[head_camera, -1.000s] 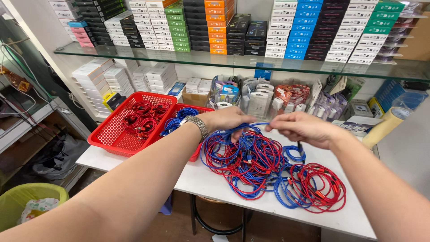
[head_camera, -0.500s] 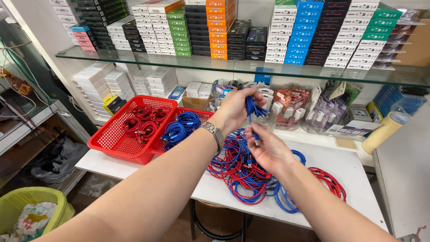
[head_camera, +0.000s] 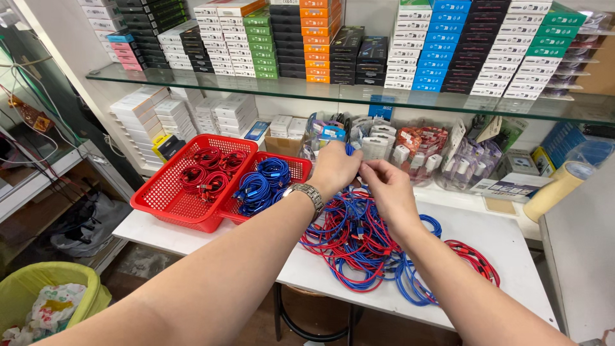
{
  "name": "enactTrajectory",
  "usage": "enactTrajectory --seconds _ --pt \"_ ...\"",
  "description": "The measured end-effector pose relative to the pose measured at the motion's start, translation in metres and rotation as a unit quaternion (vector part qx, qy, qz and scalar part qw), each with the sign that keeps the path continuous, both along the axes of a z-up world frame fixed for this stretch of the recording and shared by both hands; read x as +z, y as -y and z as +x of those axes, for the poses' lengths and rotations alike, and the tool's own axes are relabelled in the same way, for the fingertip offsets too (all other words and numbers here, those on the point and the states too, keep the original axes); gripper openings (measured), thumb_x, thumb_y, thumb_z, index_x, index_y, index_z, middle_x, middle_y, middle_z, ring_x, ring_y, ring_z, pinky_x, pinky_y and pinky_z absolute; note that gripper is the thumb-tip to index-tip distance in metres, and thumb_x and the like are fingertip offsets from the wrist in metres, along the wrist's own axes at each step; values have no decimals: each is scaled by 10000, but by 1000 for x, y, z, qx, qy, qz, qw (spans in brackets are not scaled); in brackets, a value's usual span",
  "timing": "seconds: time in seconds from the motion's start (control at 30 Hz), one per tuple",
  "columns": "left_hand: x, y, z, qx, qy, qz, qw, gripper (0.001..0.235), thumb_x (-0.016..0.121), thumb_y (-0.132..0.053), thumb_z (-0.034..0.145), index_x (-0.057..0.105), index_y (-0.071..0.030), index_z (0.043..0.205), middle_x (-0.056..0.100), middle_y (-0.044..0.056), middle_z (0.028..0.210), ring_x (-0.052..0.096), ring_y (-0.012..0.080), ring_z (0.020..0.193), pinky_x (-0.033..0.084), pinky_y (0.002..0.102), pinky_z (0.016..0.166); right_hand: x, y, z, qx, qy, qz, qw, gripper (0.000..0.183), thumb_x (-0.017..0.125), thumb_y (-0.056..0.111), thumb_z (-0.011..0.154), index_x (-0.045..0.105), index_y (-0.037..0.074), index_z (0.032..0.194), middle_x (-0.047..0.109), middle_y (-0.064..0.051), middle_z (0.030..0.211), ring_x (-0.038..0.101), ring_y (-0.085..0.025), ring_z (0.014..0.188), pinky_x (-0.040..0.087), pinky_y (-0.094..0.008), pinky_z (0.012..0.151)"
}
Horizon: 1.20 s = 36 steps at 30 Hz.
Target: The person untangles and coils red and blue USB cables, then places them into red plastic baskets on a white table. The person handles the cables one at a time, separating them by color and organizing them into the baskets.
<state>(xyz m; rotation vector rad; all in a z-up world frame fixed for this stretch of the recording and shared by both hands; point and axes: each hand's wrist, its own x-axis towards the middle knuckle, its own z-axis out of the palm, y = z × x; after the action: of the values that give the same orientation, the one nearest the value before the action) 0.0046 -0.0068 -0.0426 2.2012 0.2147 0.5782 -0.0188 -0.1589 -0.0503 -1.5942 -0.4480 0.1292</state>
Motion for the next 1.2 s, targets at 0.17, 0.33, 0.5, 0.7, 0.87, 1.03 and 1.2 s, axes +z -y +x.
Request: enactTrajectory --seconds 0.17,0.33,0.5,0.7,0.87,1.03,1.2 --pt "9 9 -15 -111 -69 -135 982 402 601 -298 922 707 86 869 757 194 695 706 207 459 577 316 446 8 12 12 24 -95 65 993 425 679 166 923 508 150 1312 664 15 1204 634 -96 1106 511 -294 953" --pt "14 15 -23 -210 -90 -295 928 404 591 -310 930 732 69 908 743 153 681 609 159 411 501 288 395 10 31 19 205 -234 129 942 348 688 212 941 589 92 1252 555 -46 956 650 -182 930 566 -346 902" --pt "2 20 -16 -121 -85 -257 955 457 611 -357 942 755 76 935 747 130 721 661 149 482 539 292 472 -8 37 30 103 -260 75 957 291 695 261 926 612 71 1131 682 -5 979 654 -119 896 570 -293 805" --pt "-24 15 -3 -277 -193 -336 879 455 669 -326 914 652 -80 1297 728 71 1095 707 92 875 600 298 693 -16 51 43 -24 -152 -14 988 338 724 321 954 606 56 1128 694 -43 905 640 -109 771 494 -268 651" --pt "-30 26 -6 -226 -140 -330 906 381 677 -191 870 650 -23 1210 744 92 1058 765 165 904 679 462 815 -8 55 39 -27 -115 -41 992 320 678 284 951 650 34 1149 720 -33 906 702 -106 793 586 -270 662" --pt "-22 37 -18 -31 -53 25 998 318 718 -205 891 695 -15 1145 762 161 951 750 286 922 612 423 817 -23 54 34 -51 -47 -91 993 338 679 215 963 732 25 1238 749 -69 966 662 -105 785 546 -266 662" --pt "-38 39 -17 4 -93 -64 994 363 755 -212 872 659 -22 1166 738 164 999 725 283 942 593 407 798 -52 58 48 15 -206 37 978 327 681 122 948 700 -6 1248 720 -58 1024 652 -118 828 602 -254 759"
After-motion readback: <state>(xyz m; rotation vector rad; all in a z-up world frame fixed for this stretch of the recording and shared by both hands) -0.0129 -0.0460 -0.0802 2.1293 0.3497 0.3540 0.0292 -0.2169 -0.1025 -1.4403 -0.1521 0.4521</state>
